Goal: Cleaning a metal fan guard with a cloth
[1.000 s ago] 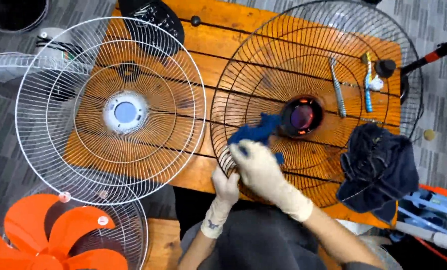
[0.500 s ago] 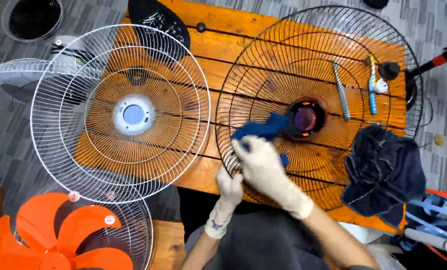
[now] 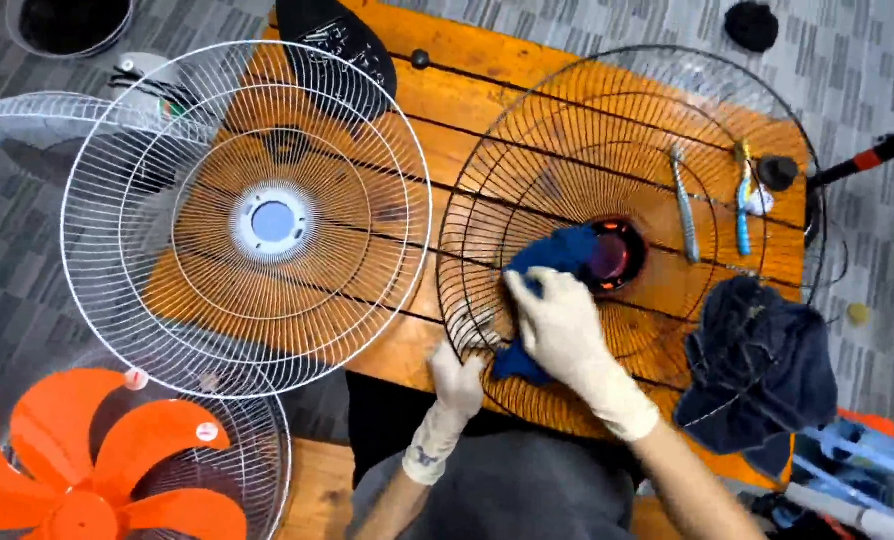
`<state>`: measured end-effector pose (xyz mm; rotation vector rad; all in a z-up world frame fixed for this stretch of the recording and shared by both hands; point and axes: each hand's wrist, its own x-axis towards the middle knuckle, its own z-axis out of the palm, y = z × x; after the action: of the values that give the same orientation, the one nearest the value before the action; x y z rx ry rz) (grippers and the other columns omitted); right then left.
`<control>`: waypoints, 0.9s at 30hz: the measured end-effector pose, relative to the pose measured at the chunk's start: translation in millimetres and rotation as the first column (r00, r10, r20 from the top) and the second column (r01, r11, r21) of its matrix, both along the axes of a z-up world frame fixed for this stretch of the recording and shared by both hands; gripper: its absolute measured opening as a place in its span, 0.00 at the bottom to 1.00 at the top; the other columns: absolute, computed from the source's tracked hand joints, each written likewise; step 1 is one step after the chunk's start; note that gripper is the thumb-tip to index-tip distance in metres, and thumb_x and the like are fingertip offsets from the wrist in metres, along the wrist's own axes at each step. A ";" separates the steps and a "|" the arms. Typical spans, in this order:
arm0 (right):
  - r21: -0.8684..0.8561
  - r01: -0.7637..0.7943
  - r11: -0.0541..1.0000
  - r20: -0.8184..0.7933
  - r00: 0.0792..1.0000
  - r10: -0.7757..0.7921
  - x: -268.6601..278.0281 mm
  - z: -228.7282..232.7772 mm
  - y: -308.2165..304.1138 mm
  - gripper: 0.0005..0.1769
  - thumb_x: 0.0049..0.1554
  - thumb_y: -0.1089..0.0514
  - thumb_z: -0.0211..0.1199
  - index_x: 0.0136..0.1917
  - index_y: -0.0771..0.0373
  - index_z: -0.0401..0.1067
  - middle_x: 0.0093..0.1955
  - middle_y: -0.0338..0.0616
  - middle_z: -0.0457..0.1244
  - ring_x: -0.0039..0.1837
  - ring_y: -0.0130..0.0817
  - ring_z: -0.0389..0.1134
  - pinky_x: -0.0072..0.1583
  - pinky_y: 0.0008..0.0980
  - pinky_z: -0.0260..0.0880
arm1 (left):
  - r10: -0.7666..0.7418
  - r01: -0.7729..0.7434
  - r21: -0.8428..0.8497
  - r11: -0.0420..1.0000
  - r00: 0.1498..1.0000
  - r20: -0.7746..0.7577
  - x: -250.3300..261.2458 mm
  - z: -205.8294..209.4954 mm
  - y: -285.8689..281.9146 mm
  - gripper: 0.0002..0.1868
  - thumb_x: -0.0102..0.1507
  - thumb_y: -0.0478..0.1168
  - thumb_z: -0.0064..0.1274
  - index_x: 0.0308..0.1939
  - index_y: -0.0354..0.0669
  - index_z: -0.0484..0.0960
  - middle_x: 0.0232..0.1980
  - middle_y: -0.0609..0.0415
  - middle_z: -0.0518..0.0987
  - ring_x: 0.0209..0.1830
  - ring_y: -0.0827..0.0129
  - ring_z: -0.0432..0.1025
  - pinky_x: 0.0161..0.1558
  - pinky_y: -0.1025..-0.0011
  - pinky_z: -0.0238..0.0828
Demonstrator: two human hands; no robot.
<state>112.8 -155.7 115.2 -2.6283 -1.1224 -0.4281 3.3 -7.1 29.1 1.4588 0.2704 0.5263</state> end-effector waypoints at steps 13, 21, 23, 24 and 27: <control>0.149 -0.156 0.977 -0.098 0.980 0.171 -6.7 15.4 43.0 0.28 0.56 0.58 0.58 0.70 0.58 0.69 0.69 0.57 0.60 0.61 0.59 0.66 0.58 0.49 0.67 | 0.036 -0.036 -0.021 0.999 0.999 -0.008 4.5 29.4 0.6 0.32 0.45 0.24 0.40 0.54 0.24 0.80 0.48 0.37 0.84 0.53 0.48 0.77 0.54 0.46 0.74; 0.097 -0.229 0.969 -0.003 0.973 0.230 4.3 15.5 53.9 0.30 0.58 0.58 0.54 0.74 0.59 0.66 0.70 0.47 0.65 0.68 0.66 0.64 0.68 0.56 0.61 | 0.005 -0.005 -0.055 0.998 1.000 -0.011 3.4 4.9 0.5 0.30 0.45 0.23 0.40 0.51 0.26 0.82 0.44 0.41 0.85 0.48 0.54 0.78 0.49 0.48 0.77; 0.067 -0.211 0.975 0.038 0.977 0.209 9.0 20.0 39.0 0.28 0.58 0.56 0.56 0.72 0.57 0.69 0.68 0.45 0.67 0.67 0.65 0.65 0.67 0.57 0.62 | 0.013 -0.014 -0.038 0.999 1.000 -0.006 5.0 39.9 4.3 0.30 0.45 0.24 0.41 0.52 0.27 0.82 0.43 0.41 0.85 0.48 0.55 0.78 0.50 0.50 0.77; 0.034 -0.183 0.982 0.080 0.980 0.180 11.1 22.8 30.7 0.26 0.57 0.55 0.58 0.69 0.55 0.72 0.65 0.43 0.69 0.66 0.63 0.66 0.66 0.59 0.62 | 0.014 -0.014 -0.024 1.000 1.000 0.001 6.1 57.7 5.8 0.30 0.45 0.24 0.43 0.52 0.27 0.81 0.43 0.41 0.84 0.49 0.56 0.78 0.51 0.51 0.77; -0.002 -0.077 0.997 0.070 0.995 0.077 8.0 26.2 19.5 0.25 0.57 0.53 0.60 0.67 0.58 0.74 0.64 0.47 0.70 0.68 0.66 0.65 0.70 0.60 0.59 | -0.003 0.004 -0.048 0.999 1.000 0.006 3.9 -2.7 -3.6 0.30 0.45 0.23 0.42 0.51 0.28 0.83 0.42 0.42 0.86 0.44 0.56 0.80 0.48 0.51 0.78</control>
<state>120.8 -136.2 141.5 -2.5776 -1.2396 -0.5084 7.3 -10.8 26.4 1.4101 0.2738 0.5182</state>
